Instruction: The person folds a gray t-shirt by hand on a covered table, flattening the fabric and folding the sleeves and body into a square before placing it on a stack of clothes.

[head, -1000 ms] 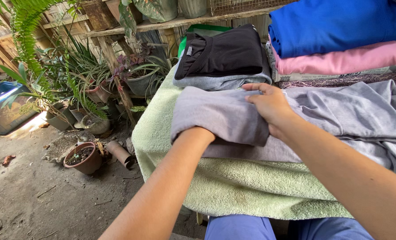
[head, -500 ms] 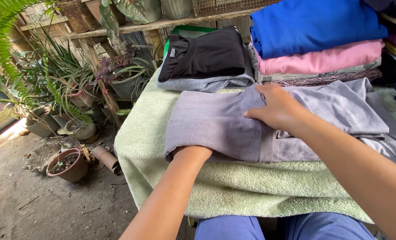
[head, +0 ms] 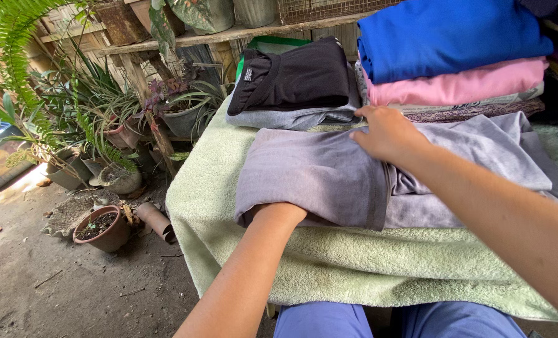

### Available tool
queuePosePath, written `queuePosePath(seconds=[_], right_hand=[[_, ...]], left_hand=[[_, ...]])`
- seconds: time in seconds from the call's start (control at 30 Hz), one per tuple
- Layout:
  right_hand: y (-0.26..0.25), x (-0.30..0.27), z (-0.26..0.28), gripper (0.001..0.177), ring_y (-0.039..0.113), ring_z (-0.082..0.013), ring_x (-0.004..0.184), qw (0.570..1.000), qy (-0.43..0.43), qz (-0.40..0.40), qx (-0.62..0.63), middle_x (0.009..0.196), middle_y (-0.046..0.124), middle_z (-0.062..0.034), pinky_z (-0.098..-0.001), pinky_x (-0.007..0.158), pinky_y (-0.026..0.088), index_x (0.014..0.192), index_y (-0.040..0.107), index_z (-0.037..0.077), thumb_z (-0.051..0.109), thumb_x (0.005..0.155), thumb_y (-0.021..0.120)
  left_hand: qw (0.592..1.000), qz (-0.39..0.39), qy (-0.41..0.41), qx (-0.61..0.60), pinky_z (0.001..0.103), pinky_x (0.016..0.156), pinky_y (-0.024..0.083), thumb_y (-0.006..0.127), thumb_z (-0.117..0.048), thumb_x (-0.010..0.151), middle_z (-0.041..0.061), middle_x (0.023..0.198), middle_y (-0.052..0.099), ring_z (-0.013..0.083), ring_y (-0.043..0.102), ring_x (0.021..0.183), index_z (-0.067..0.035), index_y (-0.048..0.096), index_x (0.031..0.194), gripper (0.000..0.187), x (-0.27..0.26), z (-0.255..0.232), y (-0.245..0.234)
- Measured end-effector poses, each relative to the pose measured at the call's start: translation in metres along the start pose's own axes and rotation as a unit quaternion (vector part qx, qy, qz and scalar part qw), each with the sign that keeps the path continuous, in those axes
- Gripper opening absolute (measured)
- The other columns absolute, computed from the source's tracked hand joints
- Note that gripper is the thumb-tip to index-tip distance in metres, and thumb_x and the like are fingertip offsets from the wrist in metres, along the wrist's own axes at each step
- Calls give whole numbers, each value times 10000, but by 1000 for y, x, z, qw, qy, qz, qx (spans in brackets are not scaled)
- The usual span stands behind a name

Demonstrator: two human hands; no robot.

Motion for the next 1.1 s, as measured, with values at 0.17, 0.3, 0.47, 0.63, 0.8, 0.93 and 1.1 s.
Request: queuePosePath(seconds=[0.17, 0.3, 0.47, 0.63, 0.8, 0.93, 1.1], right_hand=[[0, 19, -39, 401, 763, -311, 949, 995, 57, 78, -3, 1042, 783, -154, -418, 901, 584, 1150, 776, 130, 277, 778, 798], [-21, 7, -24, 309, 720, -315, 1032, 997, 79, -13, 0, 1110, 770, -138, -441, 934, 556, 1111, 797, 144, 160, 812, 722], [-51, -34, 59, 351, 622, -348, 1233, 988, -31, -133, 71, 1322, 656, -188, -441, 1049, 484, 1256, 704, 112, 240, 932, 667], [-1, -69, 112, 634, 435, -362, 1390, 998, -56, -1, -14, 1473, 505, -189, -531, 1150, 280, 1468, 511, 169, 578, 992, 424], [9, -73, 100, 679, 340, -339, 1455, 995, -40, 37, -85, 1514, 444, -191, -568, 1191, 168, 1492, 496, 260, 666, 983, 305], [14, -74, 101, 639, 355, -333, 1449, 994, -53, 14, -97, 1510, 451, -192, -575, 1181, 183, 1484, 503, 281, 642, 990, 320], [13, -75, 97, 581, 382, -341, 1432, 994, -70, -5, -89, 1508, 461, -192, -590, 1178, 194, 1485, 512, 270, 560, 1008, 350]], left_hand=[[1000, 3, 2, 0, 491, 1118, 349, 487, -370, 968, 190, 1476, 506, 368, 454, 1366, -112, 558, 1414, 520, 2, -3, 1], [1000, 2, 1, 4, 488, 1115, 349, 486, -379, 966, 184, 1479, 503, 365, 450, 1368, -123, 559, 1414, 521, 1, 1, 2], [1000, 1, 1, 5, 485, 1111, 350, 485, -390, 963, 178, 1483, 501, 362, 446, 1370, -136, 560, 1413, 523, 2, -1, 5], [1000, -9, -1, 10, 481, 1107, 350, 484, -401, 960, 171, 1486, 498, 358, 442, 1372, -150, 561, 1413, 524, -2, -2, 3], [999, -14, -25, 36, 477, 1104, 351, 483, -413, 957, 164, 1490, 495, 355, 438, 1375, -163, 562, 1412, 525, -31, 8, -12], [998, -27, 17, 52, 476, 1091, 385, 496, -392, 951, 164, 1458, 549, 362, 488, 1348, -169, 613, 1375, 494, -59, -3, -40], [976, 163, -103, 97, 471, 1032, 471, 469, -398, 1001, 154, 1261, 679, 343, 629, 1183, -111, 668, 1211, 408, -95, -11, -41]])
Point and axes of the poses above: each hand's wrist, its own x-axis towards the middle knuckle, its own y-axis out of the palm, z = x × y, the point moved 8 cm from there along x, towards the middle knuckle
